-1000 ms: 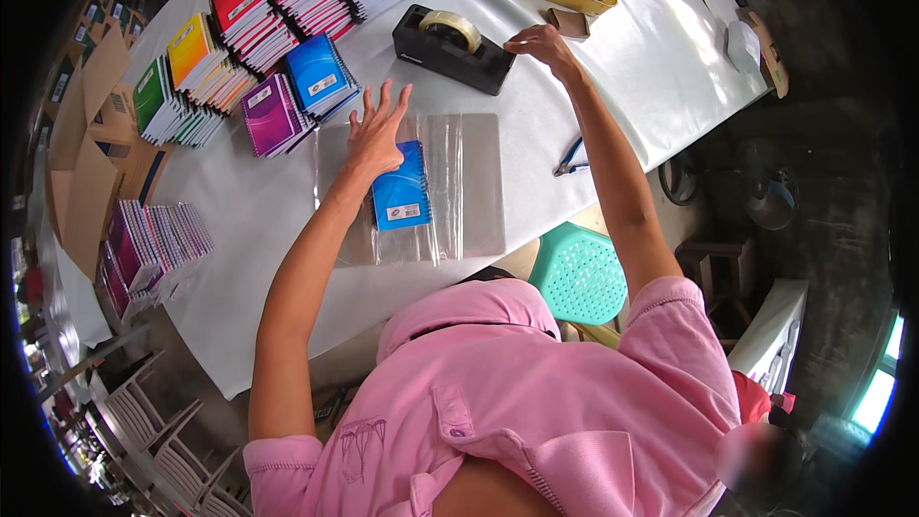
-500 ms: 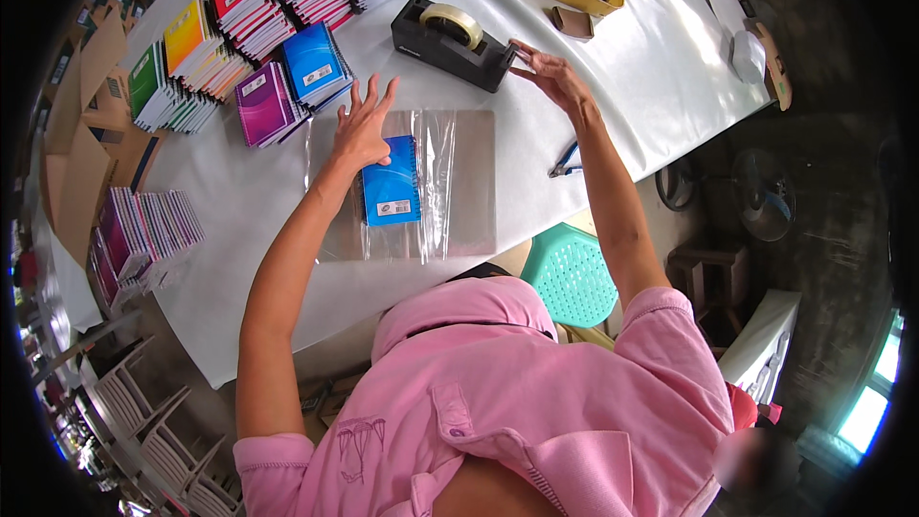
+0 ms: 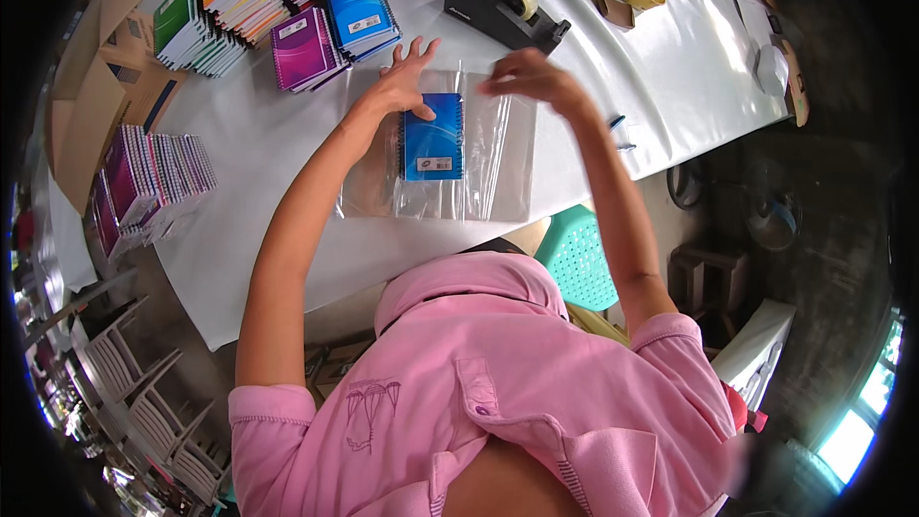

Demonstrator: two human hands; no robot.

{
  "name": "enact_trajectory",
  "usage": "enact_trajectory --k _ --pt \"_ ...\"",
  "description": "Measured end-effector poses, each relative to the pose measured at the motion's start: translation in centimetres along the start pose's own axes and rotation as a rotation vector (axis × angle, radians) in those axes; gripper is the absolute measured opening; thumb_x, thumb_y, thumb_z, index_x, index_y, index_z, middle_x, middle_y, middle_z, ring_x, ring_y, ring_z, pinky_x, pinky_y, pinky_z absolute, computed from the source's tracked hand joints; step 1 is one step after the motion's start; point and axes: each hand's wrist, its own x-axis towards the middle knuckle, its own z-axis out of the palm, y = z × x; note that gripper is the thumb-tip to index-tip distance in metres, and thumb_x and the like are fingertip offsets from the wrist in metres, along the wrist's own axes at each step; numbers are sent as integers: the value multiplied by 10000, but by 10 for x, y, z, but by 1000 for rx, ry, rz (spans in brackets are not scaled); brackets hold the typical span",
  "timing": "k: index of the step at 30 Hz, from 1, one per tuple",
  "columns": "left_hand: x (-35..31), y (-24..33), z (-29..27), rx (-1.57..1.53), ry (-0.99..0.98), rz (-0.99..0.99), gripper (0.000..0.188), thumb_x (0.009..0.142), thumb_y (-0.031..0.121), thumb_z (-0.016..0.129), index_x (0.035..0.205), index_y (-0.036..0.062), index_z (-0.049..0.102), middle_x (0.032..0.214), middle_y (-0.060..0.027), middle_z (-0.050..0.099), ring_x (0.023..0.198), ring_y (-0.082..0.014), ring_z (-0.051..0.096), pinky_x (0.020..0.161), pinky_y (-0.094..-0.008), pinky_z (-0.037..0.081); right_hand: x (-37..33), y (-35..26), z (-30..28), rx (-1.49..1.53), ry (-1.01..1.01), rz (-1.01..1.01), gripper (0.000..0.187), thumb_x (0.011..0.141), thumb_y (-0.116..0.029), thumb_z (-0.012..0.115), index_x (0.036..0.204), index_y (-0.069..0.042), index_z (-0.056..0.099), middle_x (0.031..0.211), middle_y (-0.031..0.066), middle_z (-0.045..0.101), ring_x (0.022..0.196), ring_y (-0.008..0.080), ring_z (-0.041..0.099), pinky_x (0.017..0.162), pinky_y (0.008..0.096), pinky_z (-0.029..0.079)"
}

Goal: The person wraps spiral-bound notebooks in clear plastic sleeves using a tape dispenser. They place a notebook on a plastic sheet, fold the sheet around it, and secure the edges with tape. The person handles notebooks of various colors, including blue, purple, and green, and stacks the wrapped items on the table.

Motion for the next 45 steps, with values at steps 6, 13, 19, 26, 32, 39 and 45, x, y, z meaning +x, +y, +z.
enact_trajectory --k 6,13,19,26,32,39,45 --pt "5 -5 2 -42 -14 39 1362 410 144 898 1515 271 111 1576 -153 82 1416 -484 27 1051 -697 182 26 -25 100 -293 84 74 366 611 -348 826 771 -36 721 731 135 690 702 269 672 624 355 499" --pt "2 10 -3 123 -21 43 1327 425 133 892 1509 297 143 1574 -149 102 1416 -482 38 1049 -713 172 17 -22 126 -514 352 36 321 598 -308 828 730 -38 715 724 150 683 690 311 670 610 376 496" --pt "4 29 7 339 -77 193 1265 452 199 891 1501 308 193 1566 -138 148 1424 -462 49 1041 -726 161 16 0 105 1 73 110 372 658 -340 797 786 4 737 635 102 653 564 146 581 517 297 421" --pt "-6 34 -4 484 -196 245 1182 518 159 863 1494 321 217 1572 -25 168 1448 -372 61 1079 -699 160 12 -1 95 169 -32 32 354 679 -332 793 762 5 720 631 57 615 586 125 538 535 306 390" --pt "-7 42 -7 522 -294 207 1136 567 124 834 1493 332 209 1575 59 144 1450 -362 46 1091 -692 158 14 10 94 239 -47 -17 334 660 -295 800 744 13 705 628 52 601 594 125 523 538 317 386" --pt "-6 44 -5 491 -291 197 1124 582 149 836 1492 334 203 1572 46 162 1449 -365 51 1093 -690 149 28 14 109 -292 71 -55 361 660 -347 796 740 -6 707 671 121 658 665 230 650 599 317 478" --pt "-10 8 -11 400 53 212 1075 635 494 779 1507 272 190 1569 -35 190 1446 -384 62 1083 -678 140 20 -15 82 -540 -80 192 665 611 -650 765 739 -1 696 689 140 675 689 285 684 659 374 522"
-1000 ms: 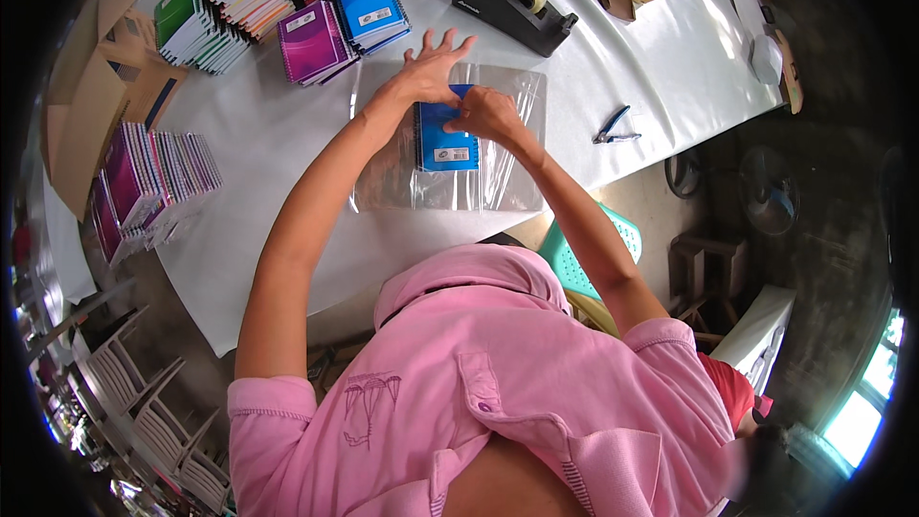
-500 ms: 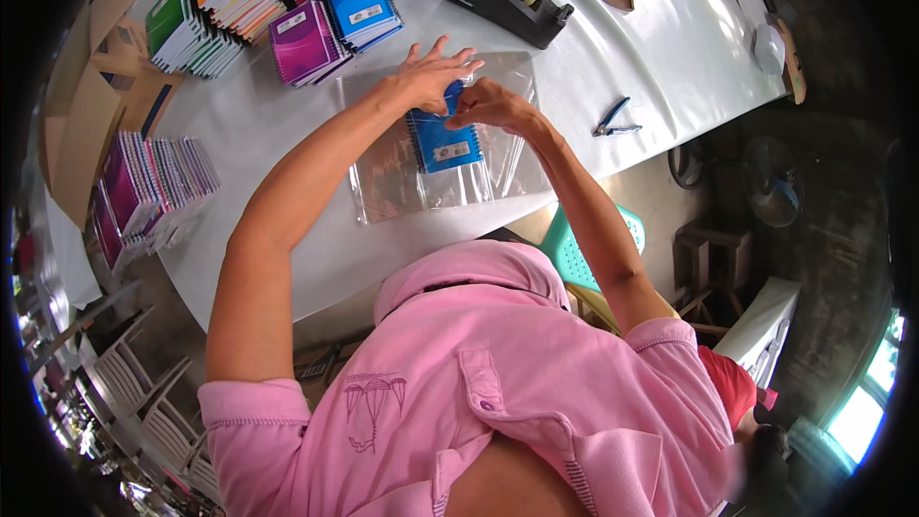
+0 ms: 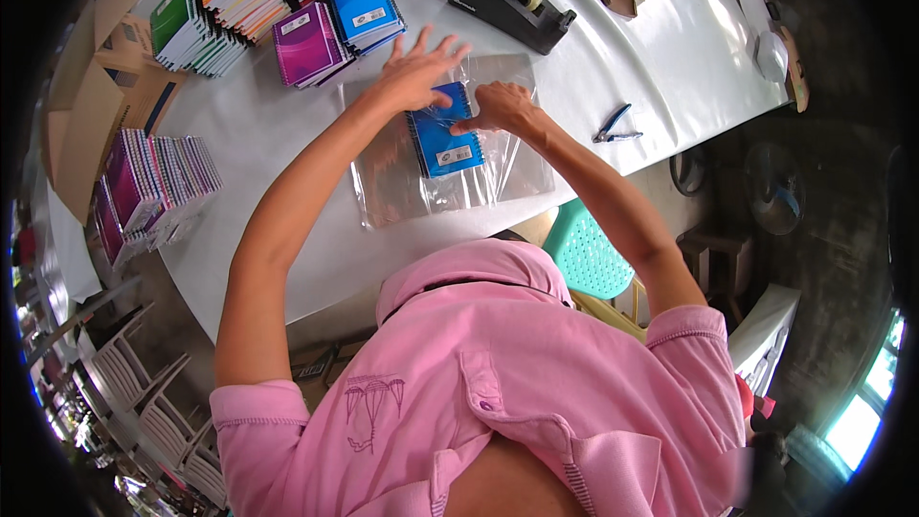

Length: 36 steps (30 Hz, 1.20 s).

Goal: The person wraps spiral-bound notebooks in clear plastic sleeves using a tape dispenser. They place a notebook on a plastic sheet, fold the sheet around it, and secure the edges with tape. The person handles notebooks of various colors, including blue, purple, and green, and stacks the wrapped items on the table.

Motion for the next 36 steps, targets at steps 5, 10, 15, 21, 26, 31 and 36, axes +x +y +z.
enact_trajectory --k 5,10,15,21,26,31,36 --pt "-20 -20 -5 127 -90 -72 803 798 667 552 1441 214 391 1531 -90 283 1435 -382 133 1075 -673 127 13 31 37 287 135 -64 804 579 -627 804 1000 38 634 800 163 675 746 306 672 687 412 519" --pt "-26 -18 16 48 365 -293 480 958 467 435 1215 112 629 1496 -181 306 1402 -392 214 1087 -642 134 16 32 43 680 -56 -36 908 627 -489 850 1250 62 486 865 196 659 856 254 654 710 376 514" --pt "-73 6 52 -22 455 -504 567 966 477 421 1092 -15 673 1494 -227 287 1420 -421 116 1107 -611 112 5 34 58 961 39 -42 913 637 -491 841 1271 57 478 1064 240 601 1017 283 600 844 386 484" --pt "-113 39 53 -588 258 -417 506 902 342 627 1309 51 547 1440 -284 348 1411 -382 214 1146 -506 164 -27 13 60 1427 99 -110 877 634 -162 884 1294 -38 321 1232 162 467 1194 277 450 1035 440 360" --pt "-131 74 11 -1550 518 -221 1012 714 -143 716 1513 145 166 1380 -146 466 1221 -208 504 1056 -306 395 -53 4 47 1278 387 -405 853 575 56 848 1232 -84 322 1234 98 457 1203 224 451 1048 425 371" --pt "-117 56 63 -1410 591 -262 874 747 -94 720 1477 66 267 1379 -151 471 1212 -203 507 1047 -327 420 -28 6 60 1198 442 -462 809 606 47 823 1239 -83 335 1280 91 432 1294 231 391 1148 447 258" --pt "-119 75 52 -1499 835 -174 755 764 -64 721 1426 27 370 1456 -132 401 1319 -214 396 1083 -342 370 -32 23 65 1225 526 -549 817 632 6 826 1290 -94 352 1325 101 443 1350 257 342 1160 452 238"
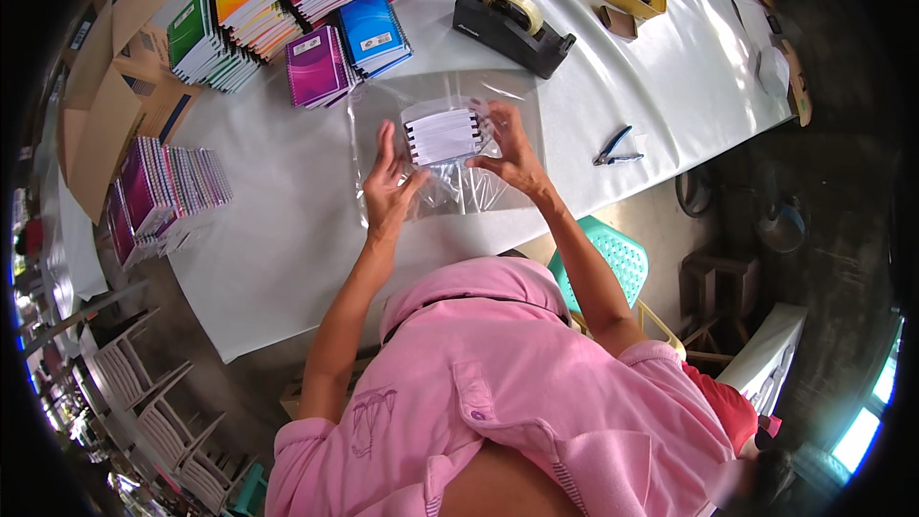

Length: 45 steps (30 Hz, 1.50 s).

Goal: The person wraps spiral-bound notebooks in clear plastic sleeves using a tape dispenser. They place a notebook on a plastic sheet, fold the sheet around it, and secure the edges with tape. The person handles notebooks of various colors, including blue, purple, and green, and stacks the wrapped items on the table.

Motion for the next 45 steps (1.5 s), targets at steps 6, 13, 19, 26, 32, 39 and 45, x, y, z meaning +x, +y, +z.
enact_trajectory --k 6,13,19,26,32,39,45 --pt "0 9 -14 519 -64 237 449 720 6 768 1148 116 687 1508 -79 343 1408 -304 264 1111 -404 324 -7 -9 6 -57 -47 -152 672 619 -130 861 1195 -93 516 1418 136 392 1349 305 344 1122 463 286" --pt "23 40 -4 965 -181 425 466 652 122 820 1078 288 725 1483 -10 384 1400 -409 217 1092 -481 341 -2 -29 23 -372 6 -286 605 615 -275 873 1080 -77 540 1414 186 373 1318 367 367 1057 456 352" --pt "32 56 -3 1107 -255 447 297 722 266 784 1016 288 748 1458 26 415 1385 -426 229 1082 -491 350 9 -35 28 -306 85 -196 302 726 -204 807 890 -39 615 1304 161 500 1215 314 486 966 409 430" --pt "59 58 -10 1065 -375 317 216 749 271 768 964 262 766 1458 79 421 1395 -393 230 1103 -473 318 28 -45 14 -309 37 -86 207 703 -169 809 830 -41 707 1110 126 620 1000 261 608 864 366 479" --pt "55 58 -20 782 -424 240 400 723 198 797 1107 122 710 1501 -53 368 1442 -325 160 1133 -458 238 30 -62 -2 -272 -80 -78 399 656 -236 837 1007 -100 705 1258 122 552 1154 292 528 965 407 429" --pt "15 21 -42 543 -254 287 580 626 230 847 1178 181 675 1547 -151 237 1451 -326 131 1150 -436 200 -5 -34 -6 -324 -174 -92 575 612 -312 843 1153 -206 678 1472 113 343 1357 315 328 1097 519 307" --pt "25 27 -20 803 -245 411 542 616 113 840 1135 182 701 1535 -127 277 1437 -355 168 1131 -451 263 -1 -35 -1 -335 -132 -92 501 621 -259 841 1097 -187 703 1452 123 363 1348 325 349 1099 511 313"
